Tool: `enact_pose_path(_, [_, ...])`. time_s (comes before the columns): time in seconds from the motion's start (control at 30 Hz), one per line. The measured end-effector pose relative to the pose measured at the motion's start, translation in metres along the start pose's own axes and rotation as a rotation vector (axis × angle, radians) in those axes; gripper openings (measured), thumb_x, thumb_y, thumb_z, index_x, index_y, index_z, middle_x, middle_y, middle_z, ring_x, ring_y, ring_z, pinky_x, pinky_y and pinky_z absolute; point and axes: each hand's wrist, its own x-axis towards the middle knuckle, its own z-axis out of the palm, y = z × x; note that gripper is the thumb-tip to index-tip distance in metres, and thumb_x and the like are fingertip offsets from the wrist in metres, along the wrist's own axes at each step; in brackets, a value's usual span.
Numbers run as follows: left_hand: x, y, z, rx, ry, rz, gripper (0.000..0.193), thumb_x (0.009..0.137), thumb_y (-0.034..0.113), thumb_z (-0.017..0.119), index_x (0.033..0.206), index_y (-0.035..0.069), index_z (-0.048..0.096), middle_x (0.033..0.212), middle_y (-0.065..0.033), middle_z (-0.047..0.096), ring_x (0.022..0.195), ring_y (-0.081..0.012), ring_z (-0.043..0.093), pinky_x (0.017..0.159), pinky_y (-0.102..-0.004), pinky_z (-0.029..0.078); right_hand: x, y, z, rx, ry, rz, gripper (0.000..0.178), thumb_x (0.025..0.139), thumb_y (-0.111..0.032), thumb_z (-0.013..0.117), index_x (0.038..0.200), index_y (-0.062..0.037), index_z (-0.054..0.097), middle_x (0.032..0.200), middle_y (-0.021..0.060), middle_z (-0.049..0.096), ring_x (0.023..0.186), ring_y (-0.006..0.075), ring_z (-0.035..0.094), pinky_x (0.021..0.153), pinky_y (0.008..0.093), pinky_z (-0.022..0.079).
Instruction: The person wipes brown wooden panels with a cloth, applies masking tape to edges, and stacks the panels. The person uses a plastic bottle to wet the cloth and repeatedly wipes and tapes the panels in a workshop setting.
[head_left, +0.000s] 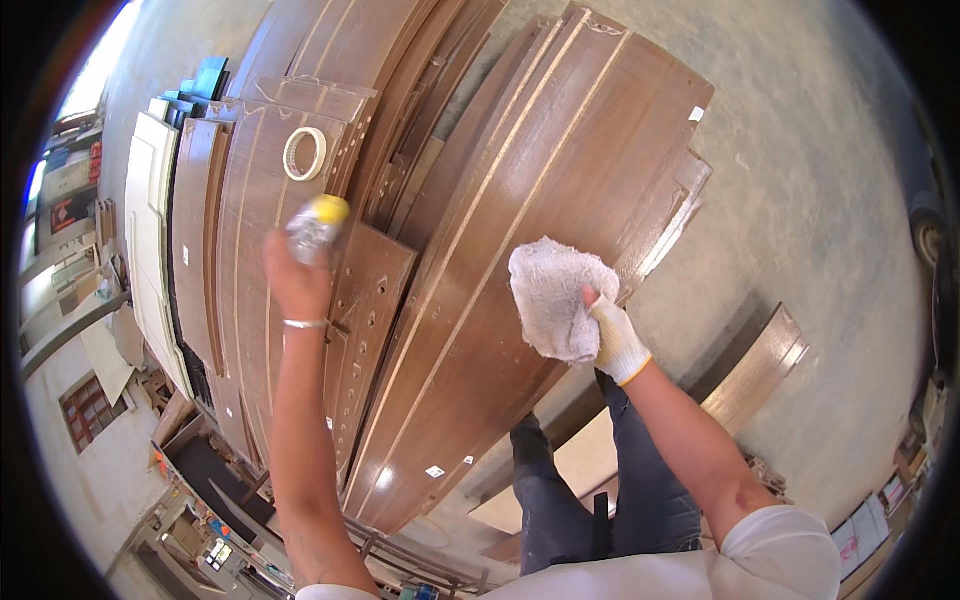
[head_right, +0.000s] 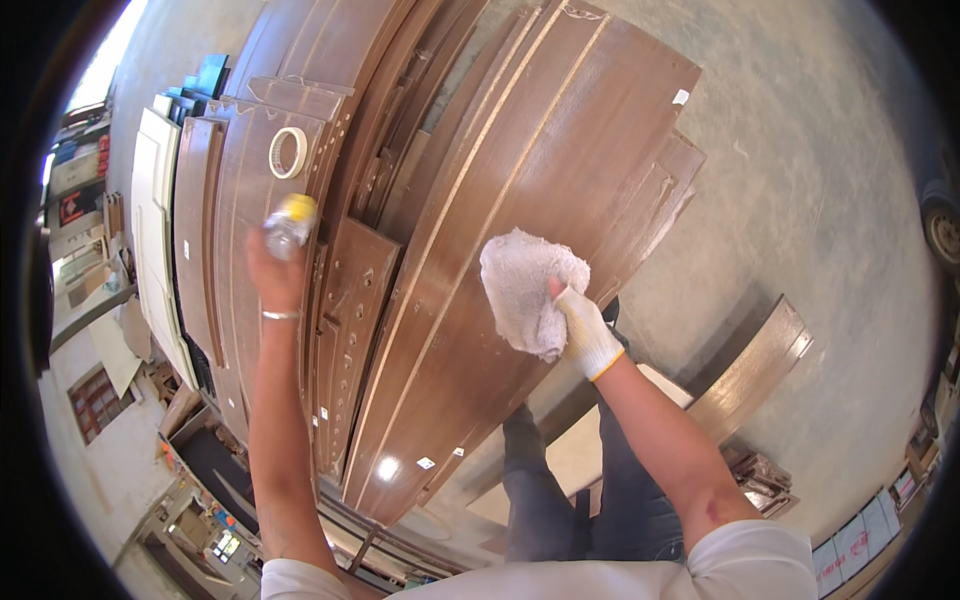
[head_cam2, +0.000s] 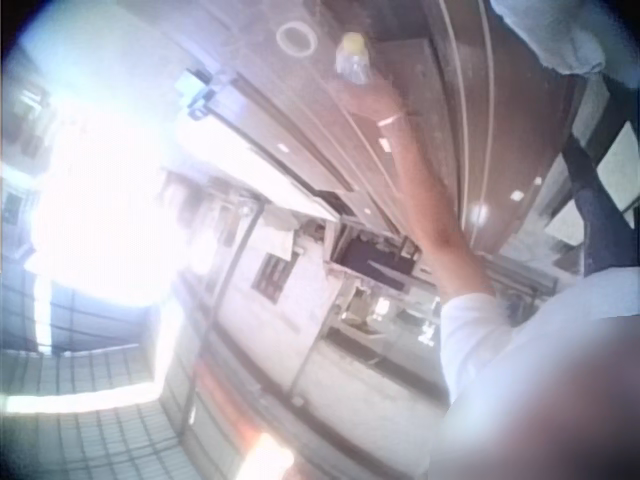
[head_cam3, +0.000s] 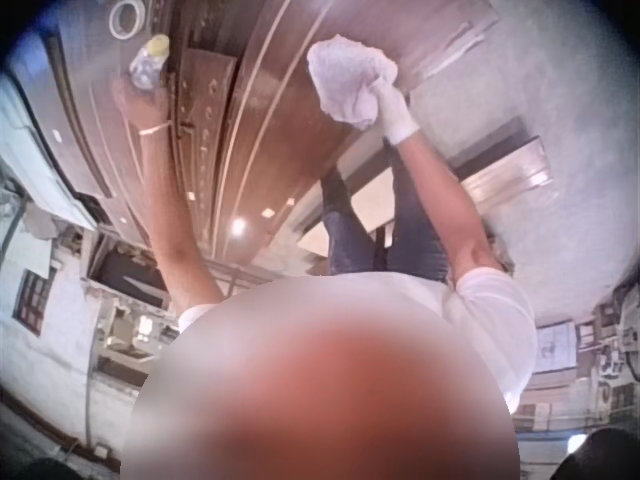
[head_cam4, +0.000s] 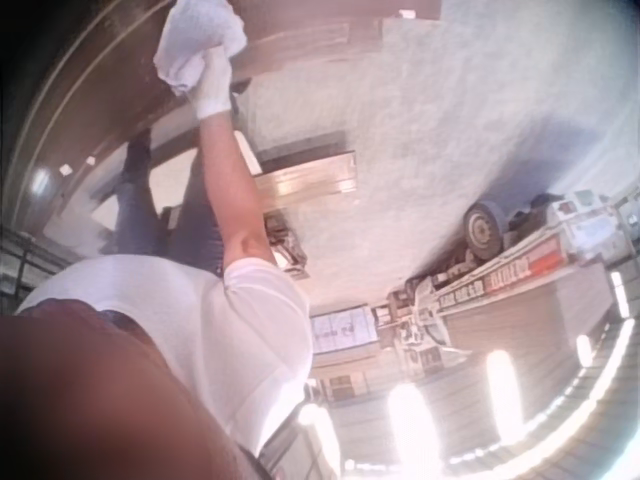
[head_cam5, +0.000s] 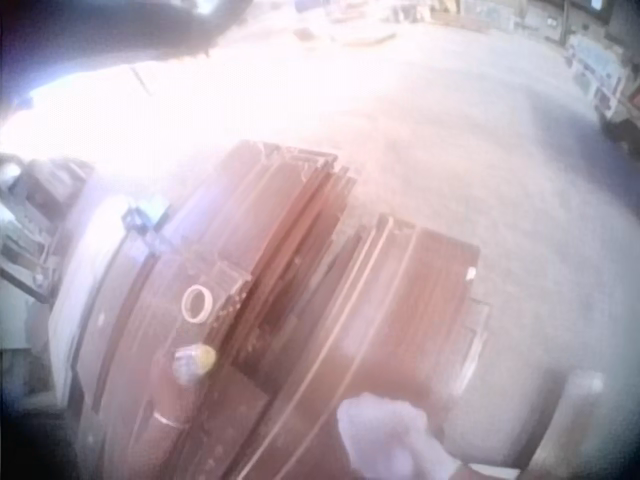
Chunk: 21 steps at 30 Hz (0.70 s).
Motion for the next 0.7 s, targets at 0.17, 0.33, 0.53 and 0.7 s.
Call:
enact_pose_path(0.17, [-0.026,0.116,-0.012,0.152,-0.375,0.366,0.044,0.075,0.005,0.074,0.117,0.004,0.064,0.112,-0.0150,0.065,0.118,-0.0369,0.060,0.110,-0.0529,0.044,0.011,-0.001,0.032,-0.053,0.013,0.006,0.062,0.111,-0.044,0.058,0.159,-0.0072,0.043,0.151,0.0135,0.059,0.138,0.0299,0.058,0.116,0.0468,0.050])
enact_pose_path(0.33, [-0.048,0.172,-0.024,0.171,-0.408,0.575,0.030,0.086,0.012,0.069,0.115,0.006,0.066,0.113,-0.0120,0.065,0.117,-0.0322,0.060,0.114,-0.0532,0.041,0.020,0.003,0.048,-0.078,-0.048,-0.019,0.070,0.110,-0.053,0.058,0.156,-0.0019,0.046,0.149,0.0130,0.060,0.136,0.0266,0.059,0.114,0.0428,0.050])
enact_pose_path(0.53, [-0.054,0.142,-0.044,0.163,-0.411,0.363,0.031,0.082,0.006,0.068,0.113,0.005,0.066,0.111,-0.0125,0.064,0.115,-0.0333,0.060,0.113,-0.0523,0.040,0.025,0.022,0.057,-0.254,-0.109,-0.060,0.073,0.109,-0.053,0.059,0.157,0.0009,0.046,0.150,0.0137,0.060,0.136,0.0252,0.060,0.116,0.0392,0.048])
enact_pose_path(0.7, [-0.080,0.101,-0.054,0.006,-0.408,0.324,0.044,0.072,0.004,0.073,0.116,0.005,0.065,0.118,-0.0129,0.067,0.121,-0.0354,0.060,0.111,-0.0522,0.040,0.016,0.054,0.088,-0.046,-0.270,-0.009,0.070,0.111,-0.047,0.059,0.159,0.0008,0.044,0.154,0.0123,0.058,0.139,0.0249,0.058,0.120,0.0379,0.045])
